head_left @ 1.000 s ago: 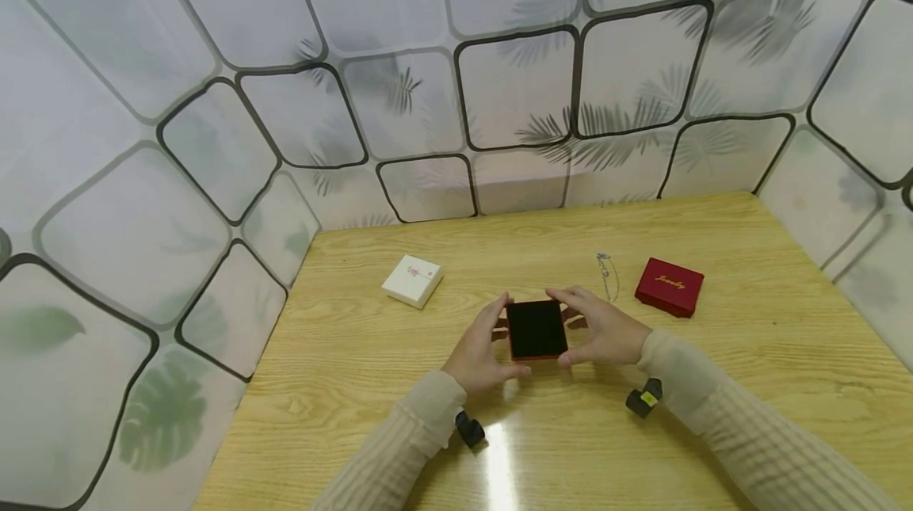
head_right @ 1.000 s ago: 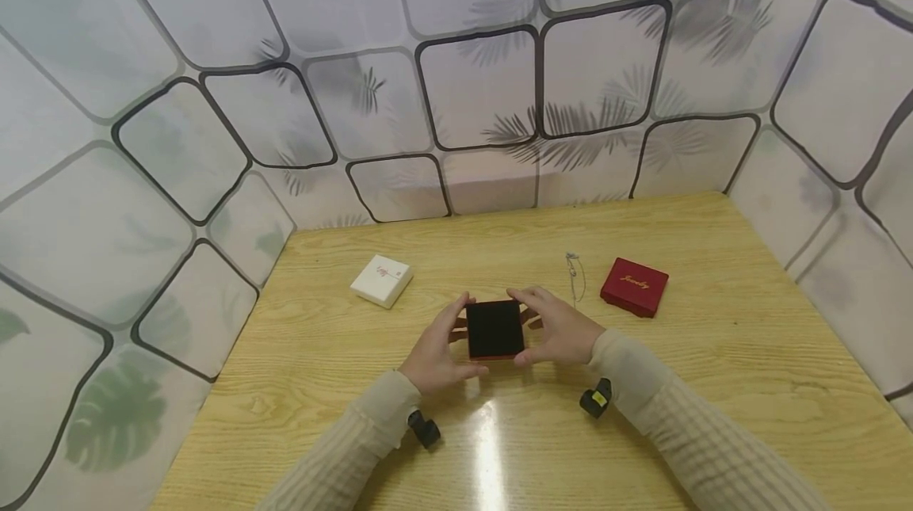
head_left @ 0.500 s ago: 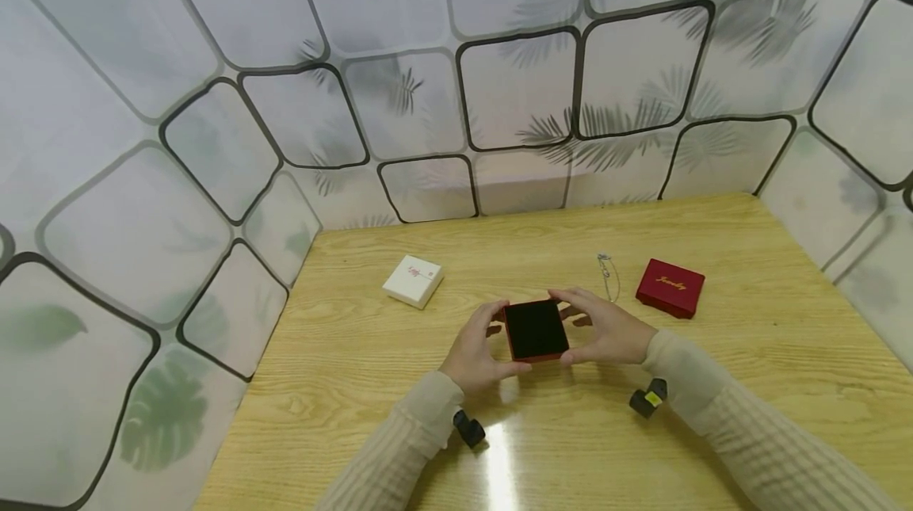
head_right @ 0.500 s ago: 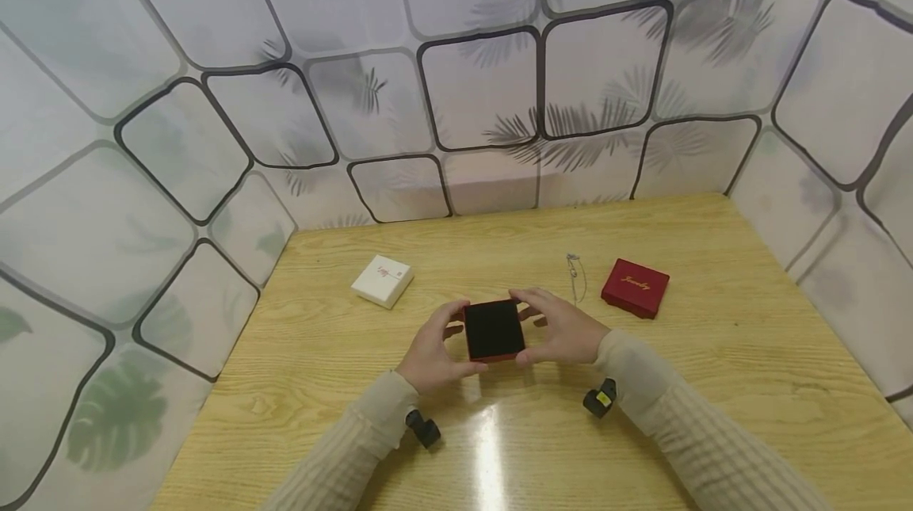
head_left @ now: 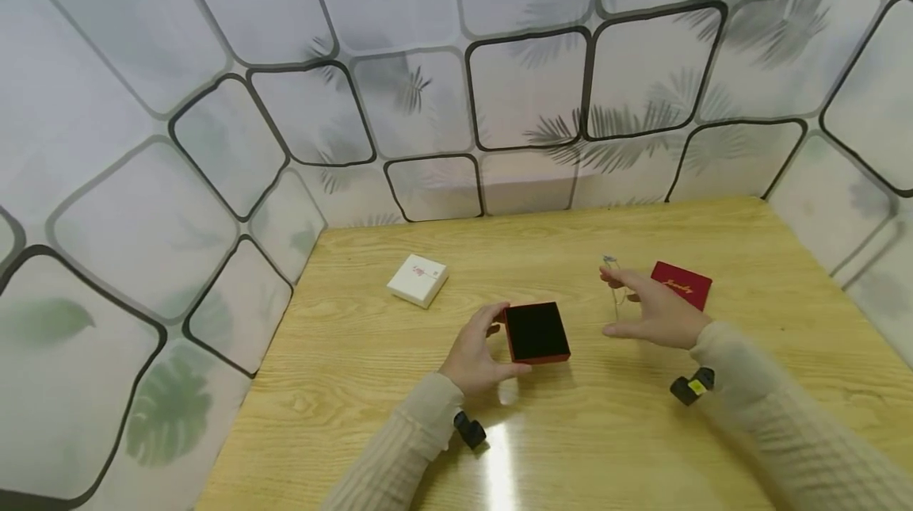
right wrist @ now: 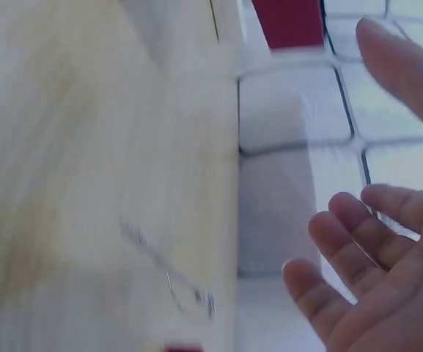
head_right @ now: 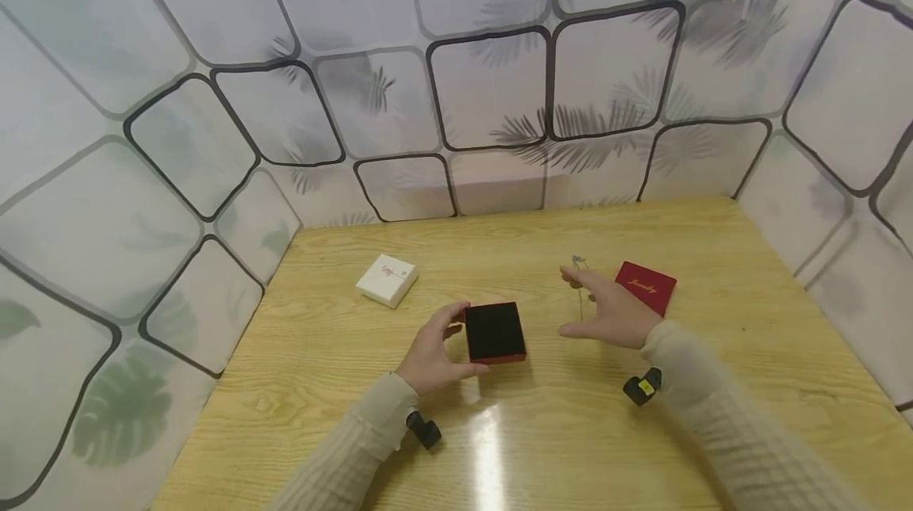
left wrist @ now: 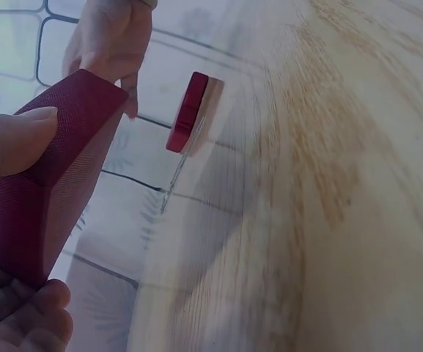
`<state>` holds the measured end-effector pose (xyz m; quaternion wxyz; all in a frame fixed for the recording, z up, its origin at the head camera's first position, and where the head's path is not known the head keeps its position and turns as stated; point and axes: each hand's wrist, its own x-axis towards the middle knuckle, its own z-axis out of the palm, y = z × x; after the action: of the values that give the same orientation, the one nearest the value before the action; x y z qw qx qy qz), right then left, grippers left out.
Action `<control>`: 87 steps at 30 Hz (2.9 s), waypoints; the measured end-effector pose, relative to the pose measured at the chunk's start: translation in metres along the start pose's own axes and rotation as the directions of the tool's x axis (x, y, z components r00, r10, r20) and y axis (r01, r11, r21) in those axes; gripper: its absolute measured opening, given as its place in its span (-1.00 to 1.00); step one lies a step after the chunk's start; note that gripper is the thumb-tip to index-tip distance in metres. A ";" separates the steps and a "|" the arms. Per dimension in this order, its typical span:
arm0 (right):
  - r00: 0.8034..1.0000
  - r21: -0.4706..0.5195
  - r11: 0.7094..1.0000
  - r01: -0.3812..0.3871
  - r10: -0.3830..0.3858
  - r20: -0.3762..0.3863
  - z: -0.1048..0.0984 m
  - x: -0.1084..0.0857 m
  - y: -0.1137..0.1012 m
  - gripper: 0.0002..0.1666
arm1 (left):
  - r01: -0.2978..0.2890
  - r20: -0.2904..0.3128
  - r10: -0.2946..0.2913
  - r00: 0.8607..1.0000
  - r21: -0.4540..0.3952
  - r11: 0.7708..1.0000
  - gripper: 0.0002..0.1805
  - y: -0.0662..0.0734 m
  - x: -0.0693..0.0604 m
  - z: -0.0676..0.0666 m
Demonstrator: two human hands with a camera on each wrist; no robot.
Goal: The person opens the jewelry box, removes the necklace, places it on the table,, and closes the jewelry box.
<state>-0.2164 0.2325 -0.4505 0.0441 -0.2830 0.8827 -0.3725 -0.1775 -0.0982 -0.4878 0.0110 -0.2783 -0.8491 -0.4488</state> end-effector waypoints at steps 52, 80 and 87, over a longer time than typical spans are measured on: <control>0.934 -0.291 0.897 -0.333 0.357 0.031 -0.065 -0.050 0.114 0.29 | 0.012 0.000 -0.012 1.000 0.087 0.996 0.06 -0.003 0.000 -0.006; 0.951 -0.199 0.930 -0.308 0.307 -0.035 -0.065 -0.040 0.063 0.28 | 0.014 0.010 -0.015 1.000 0.110 0.994 0.07 -0.002 -0.001 -0.006; 0.967 -0.166 0.952 -0.256 0.251 -0.051 -0.060 -0.032 0.044 0.27 | 0.020 0.015 -0.022 1.000 0.122 0.992 0.08 0.001 -0.003 -0.007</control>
<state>-0.2275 0.3126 -0.4413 0.0539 -0.1646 0.9411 -0.2906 -0.1765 -0.1044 -0.4840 0.0164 -0.2717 -0.8778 -0.3941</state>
